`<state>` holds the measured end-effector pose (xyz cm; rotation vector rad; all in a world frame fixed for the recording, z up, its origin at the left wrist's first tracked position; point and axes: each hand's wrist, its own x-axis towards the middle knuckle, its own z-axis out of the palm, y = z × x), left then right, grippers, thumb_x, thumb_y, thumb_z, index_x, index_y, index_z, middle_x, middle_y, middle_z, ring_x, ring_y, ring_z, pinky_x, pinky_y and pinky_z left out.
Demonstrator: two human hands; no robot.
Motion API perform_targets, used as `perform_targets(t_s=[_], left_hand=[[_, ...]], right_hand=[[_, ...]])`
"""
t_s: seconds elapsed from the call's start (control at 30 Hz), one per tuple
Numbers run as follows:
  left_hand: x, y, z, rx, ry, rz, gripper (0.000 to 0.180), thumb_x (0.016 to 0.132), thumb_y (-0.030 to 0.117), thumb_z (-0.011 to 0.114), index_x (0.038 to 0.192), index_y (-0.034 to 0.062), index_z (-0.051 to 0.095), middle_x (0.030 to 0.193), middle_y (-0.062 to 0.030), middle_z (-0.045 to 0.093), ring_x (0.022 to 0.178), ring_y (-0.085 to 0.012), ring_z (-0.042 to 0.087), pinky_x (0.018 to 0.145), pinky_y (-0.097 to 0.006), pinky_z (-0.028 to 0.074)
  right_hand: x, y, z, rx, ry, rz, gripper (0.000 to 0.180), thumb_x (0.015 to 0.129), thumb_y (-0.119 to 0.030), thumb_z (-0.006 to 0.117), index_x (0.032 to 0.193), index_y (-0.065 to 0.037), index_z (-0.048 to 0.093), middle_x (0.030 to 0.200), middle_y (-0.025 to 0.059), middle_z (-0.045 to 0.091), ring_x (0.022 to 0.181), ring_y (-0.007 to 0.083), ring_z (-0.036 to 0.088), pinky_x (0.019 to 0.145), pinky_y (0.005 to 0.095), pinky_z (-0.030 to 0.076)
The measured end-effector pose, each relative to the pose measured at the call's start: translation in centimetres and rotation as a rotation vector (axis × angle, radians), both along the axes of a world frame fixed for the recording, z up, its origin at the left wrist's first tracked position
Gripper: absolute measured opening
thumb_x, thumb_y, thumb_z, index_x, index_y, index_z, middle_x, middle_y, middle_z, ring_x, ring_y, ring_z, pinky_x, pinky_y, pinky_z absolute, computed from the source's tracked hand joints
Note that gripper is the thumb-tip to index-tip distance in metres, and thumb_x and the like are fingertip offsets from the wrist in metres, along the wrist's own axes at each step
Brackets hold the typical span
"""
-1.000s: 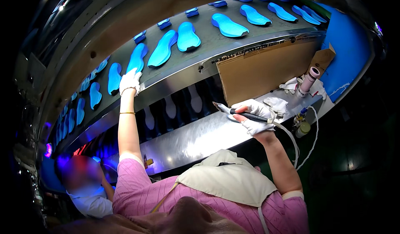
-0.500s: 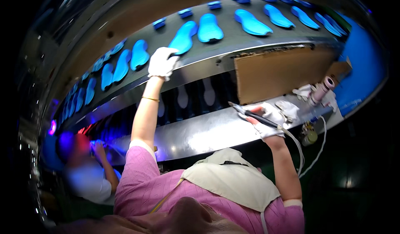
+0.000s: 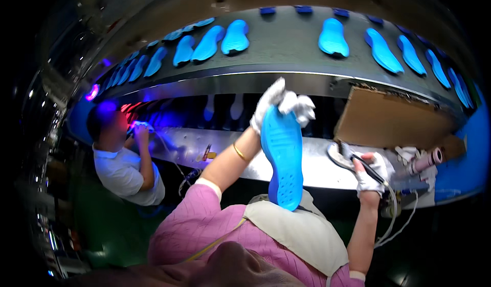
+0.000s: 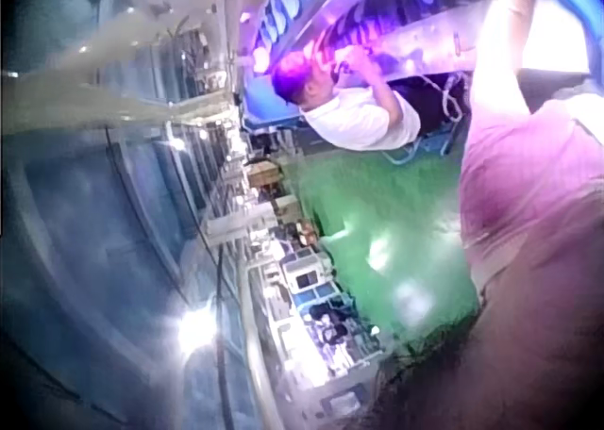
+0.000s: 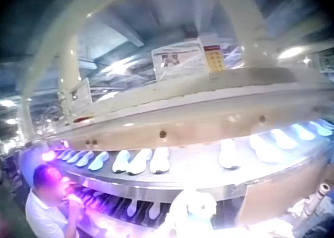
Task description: The person uses a specialized tool with a brush tip to clean several blue shoe soles, handling them one at a time and wiping different parts of the underside before returning each sole to a rack.
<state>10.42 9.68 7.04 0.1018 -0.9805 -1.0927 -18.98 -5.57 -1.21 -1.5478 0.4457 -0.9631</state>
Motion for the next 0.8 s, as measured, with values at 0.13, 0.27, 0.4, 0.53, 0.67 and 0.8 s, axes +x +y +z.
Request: perform_targets(t_s=[0.13, 0.27, 0.4, 0.53, 0.67, 0.8], left_hand=[[-7.2, 1.4, -6.6, 0.539, 0.493, -0.22, 0.07, 0.085, 0.067, 0.041, 0.12, 0.0079, 0.055, 0.13, -0.0226, 0.049, 0.122, -0.0433, 0.044, 0.103, -0.059, 0.03], [-9.5, 2.6, -8.3, 0.66, 0.487, -0.255, 0.092, 0.076, 0.08, 0.04, 0.138, 0.0111, 0.039, 0.134, -0.0177, 0.047, 0.119, -0.0472, 0.046, 0.1, -0.066, 0.032], [-12.2, 0.2, -8.0, 0.639, 0.542, -0.13, 0.084, 0.081, 0.077, 0.034, 0.132, 0.0109, 0.045, 0.126, -0.0182, 0.053, 0.111, -0.0397, 0.055, 0.097, -0.056, 0.042], [-14.9, -1.8, -8.9, 0.608, 0.479, -0.042, 0.079, 0.085, 0.073, 0.033, 0.131, 0.0103, 0.044, 0.121, -0.0136, 0.057, 0.106, -0.029, 0.058, 0.094, -0.044, 0.048], [-16.5, -2.7, -9.4, 0.784, 0.515, 0.167, 0.078, 0.084, 0.072, 0.039, 0.126, 0.0075, 0.047, 0.114, -0.0104, 0.059, 0.098, -0.0225, 0.06, 0.087, -0.035, 0.051], [-15.6, -1.8, -9.4, 0.7, 0.44, 0.079, 0.077, 0.081, 0.072, 0.046, 0.122, 0.0072, 0.05, 0.111, -0.0113, 0.061, 0.096, -0.0225, 0.061, 0.087, -0.034, 0.052]], right_hand=[[0.6, 2.3, 2.2, 0.029, 0.042, 0.099, 0.016, 0.081, 0.003, 0.064, 0.088, -0.005, 0.053, 0.079, 0.0, 0.055, 0.065, 0.0054, 0.051, 0.061, 0.0186, 0.041], [1.8, 4.0, 3.8, -0.04, -0.001, 0.146, 0.015, 0.081, 0.001, 0.067, 0.085, -0.004, 0.053, 0.077, 0.0023, 0.059, 0.069, 0.0084, 0.056, 0.063, 0.0225, 0.045], [3.1, 3.5, 4.4, -0.083, -0.011, 0.113, 0.014, 0.082, -0.001, 0.066, 0.087, -0.004, 0.054, 0.079, 0.0036, 0.061, 0.07, 0.0079, 0.057, 0.064, 0.0223, 0.047], [3.7, 3.2, 4.8, 0.035, -0.039, 0.044, 0.014, 0.081, -0.002, 0.067, 0.088, -0.003, 0.055, 0.081, 0.0066, 0.064, 0.071, 0.009, 0.061, 0.065, 0.0237, 0.051], [3.6, 4.6, 3.6, -0.31, 0.07, -0.073, 0.018, 0.081, 0.005, 0.065, 0.093, -0.003, 0.054, 0.082, 0.0055, 0.063, 0.072, 0.0074, 0.061, 0.064, 0.0218, 0.051], [2.4, 5.5, 4.7, -0.083, -0.031, 0.017, 0.02, 0.08, 0.005, 0.066, 0.094, -0.003, 0.054, 0.081, 0.0053, 0.064, 0.072, 0.0084, 0.062, 0.064, 0.0217, 0.051]])
